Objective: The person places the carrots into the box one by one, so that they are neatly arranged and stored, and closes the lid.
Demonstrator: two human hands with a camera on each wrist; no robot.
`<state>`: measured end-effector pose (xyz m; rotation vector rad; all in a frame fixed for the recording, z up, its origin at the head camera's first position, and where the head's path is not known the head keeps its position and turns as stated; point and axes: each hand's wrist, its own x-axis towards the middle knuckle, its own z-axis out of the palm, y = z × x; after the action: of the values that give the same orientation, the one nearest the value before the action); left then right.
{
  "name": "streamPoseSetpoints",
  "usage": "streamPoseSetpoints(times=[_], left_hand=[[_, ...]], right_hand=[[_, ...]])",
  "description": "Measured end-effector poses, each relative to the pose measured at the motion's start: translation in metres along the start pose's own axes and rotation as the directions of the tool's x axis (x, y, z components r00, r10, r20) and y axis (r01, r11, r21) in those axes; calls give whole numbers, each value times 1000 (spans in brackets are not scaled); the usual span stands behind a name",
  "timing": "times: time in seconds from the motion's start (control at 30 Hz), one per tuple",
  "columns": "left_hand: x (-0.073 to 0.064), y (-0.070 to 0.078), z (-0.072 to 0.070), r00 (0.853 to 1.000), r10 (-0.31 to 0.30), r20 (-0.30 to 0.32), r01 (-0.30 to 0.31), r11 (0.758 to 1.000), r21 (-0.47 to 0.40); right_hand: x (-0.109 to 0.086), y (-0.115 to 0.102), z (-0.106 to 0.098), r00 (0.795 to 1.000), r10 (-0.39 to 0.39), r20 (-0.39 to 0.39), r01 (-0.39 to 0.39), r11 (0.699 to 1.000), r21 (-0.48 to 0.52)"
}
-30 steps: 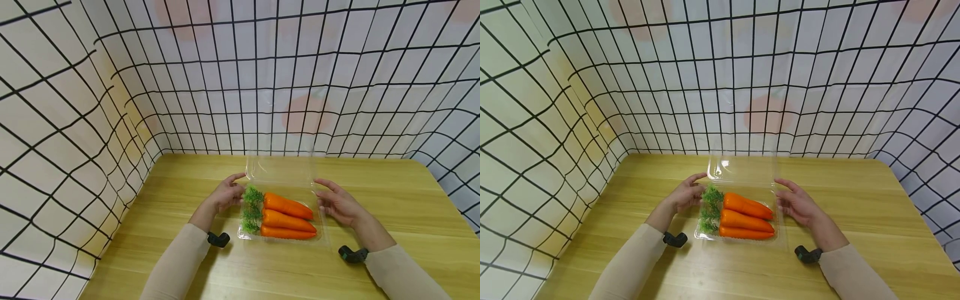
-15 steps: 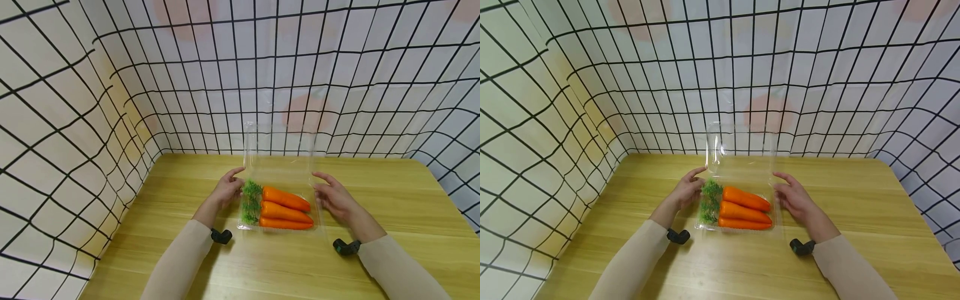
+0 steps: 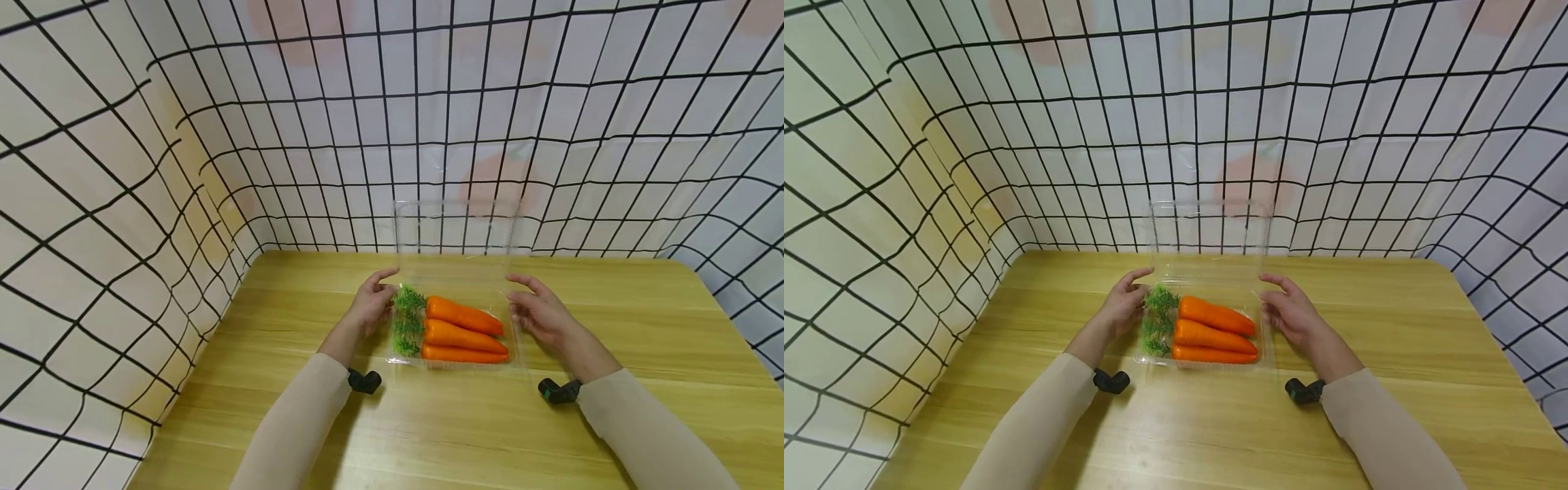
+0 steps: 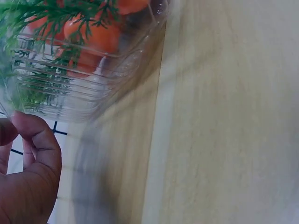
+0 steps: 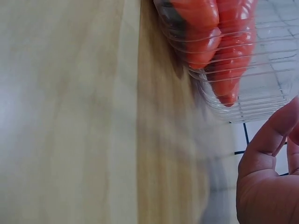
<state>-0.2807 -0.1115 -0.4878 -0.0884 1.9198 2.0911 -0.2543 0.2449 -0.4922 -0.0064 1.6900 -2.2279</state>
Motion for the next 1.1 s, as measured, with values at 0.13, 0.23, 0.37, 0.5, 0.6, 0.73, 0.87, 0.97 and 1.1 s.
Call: streamPoseSetpoints(times=[0.13, 0.23, 0.37, 0.5, 0.6, 0.73, 0.87, 0.97, 1.1], left_hand=[[1, -1, 1, 1000, 0, -11, 0, 1000, -13], [1, -1, 1, 1000, -1, -23, 0, 1000, -20], [0, -2, 2, 999, -5, -35, 4, 1000, -24], [0, -3, 3, 999, -5, -45, 4, 999, -37], [0, -4, 4, 999, 5, -52, -7, 999, -49], [-1, -4, 6, 998, 20, -65, -24, 998, -61], [-1, -4, 7, 997, 20, -79, -26, 997, -73], [-2, -4, 7, 997, 18, -78, -25, 997, -79], [-4, -5, 5, 997, 19, -73, -25, 996, -85]], right_hand=[[2, 1, 0, 1000, -6, 2, 6, 1000, 19], [2, 2, -1, 1000, -7, 0, 7, 1000, 26], [2, 2, -1, 1000, -8, -3, 9, 999, 33], [1, 2, 0, 1000, -16, 1, 16, 999, 42], [1, 2, 1, 1000, -17, 0, 17, 999, 49], [0, 2, 1, 1000, -16, -1, 16, 997, 69], [0, 4, 3, 999, -44, -6, 45, 997, 70], [-2, 6, 3, 997, -71, -39, 72, 997, 29], [-4, 8, 7, 992, -77, -98, 74, 997, -30]])
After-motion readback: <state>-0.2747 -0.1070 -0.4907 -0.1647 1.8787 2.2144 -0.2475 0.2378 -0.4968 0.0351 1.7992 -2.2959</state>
